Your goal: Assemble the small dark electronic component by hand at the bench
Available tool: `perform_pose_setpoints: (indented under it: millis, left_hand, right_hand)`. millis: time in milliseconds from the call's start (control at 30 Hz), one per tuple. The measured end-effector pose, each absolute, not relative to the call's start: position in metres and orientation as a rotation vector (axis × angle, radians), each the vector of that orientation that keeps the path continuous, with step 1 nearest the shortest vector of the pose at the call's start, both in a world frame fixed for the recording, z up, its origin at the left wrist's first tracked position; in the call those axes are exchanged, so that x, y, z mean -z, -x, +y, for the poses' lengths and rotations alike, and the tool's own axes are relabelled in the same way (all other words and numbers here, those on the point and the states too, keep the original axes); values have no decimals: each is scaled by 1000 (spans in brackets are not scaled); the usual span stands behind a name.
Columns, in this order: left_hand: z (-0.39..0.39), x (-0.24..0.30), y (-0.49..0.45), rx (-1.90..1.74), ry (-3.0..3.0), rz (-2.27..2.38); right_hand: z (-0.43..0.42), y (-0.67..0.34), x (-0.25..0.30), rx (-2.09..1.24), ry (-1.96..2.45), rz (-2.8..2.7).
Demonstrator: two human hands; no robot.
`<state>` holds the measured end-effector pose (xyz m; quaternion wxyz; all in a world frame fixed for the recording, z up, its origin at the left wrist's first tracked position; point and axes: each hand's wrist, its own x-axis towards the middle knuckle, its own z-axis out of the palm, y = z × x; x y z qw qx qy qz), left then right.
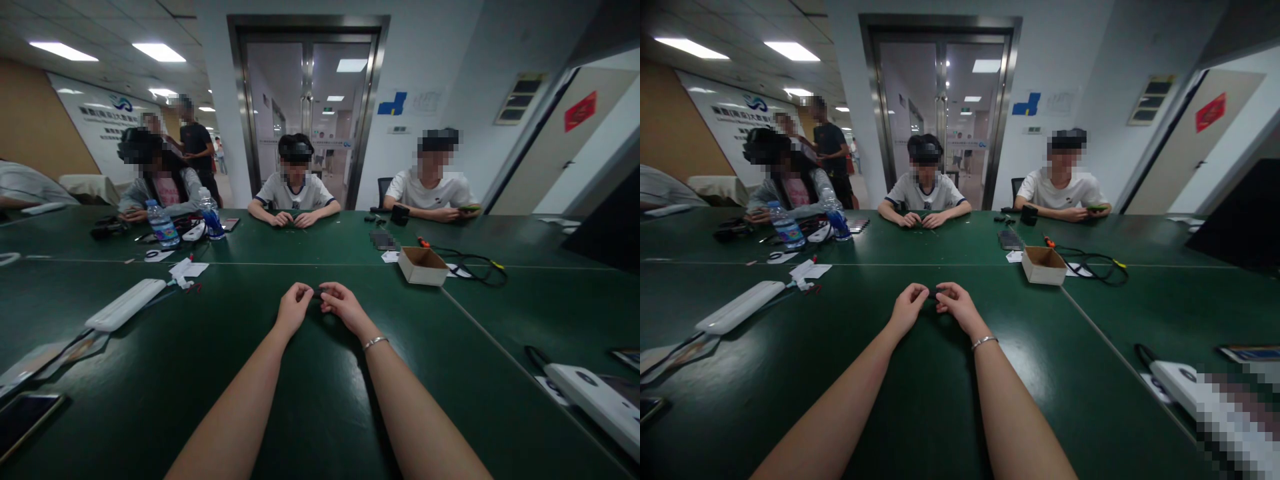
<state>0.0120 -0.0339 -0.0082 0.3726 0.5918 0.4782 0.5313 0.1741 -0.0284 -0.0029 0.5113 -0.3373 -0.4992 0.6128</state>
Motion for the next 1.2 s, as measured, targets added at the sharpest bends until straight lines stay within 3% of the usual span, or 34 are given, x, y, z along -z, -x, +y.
perform_pose_setpoints:
  millis: [833,1200]
  left_hand:
    - [-31,13,-14,-1262,-1474,1125]
    - [-37,7,-13,-1144,-1620,1316]
  right_hand:
    - [-24,-176,10,-1451,809,-1282]
    - [-28,-176,4,-1540,813,-1168]
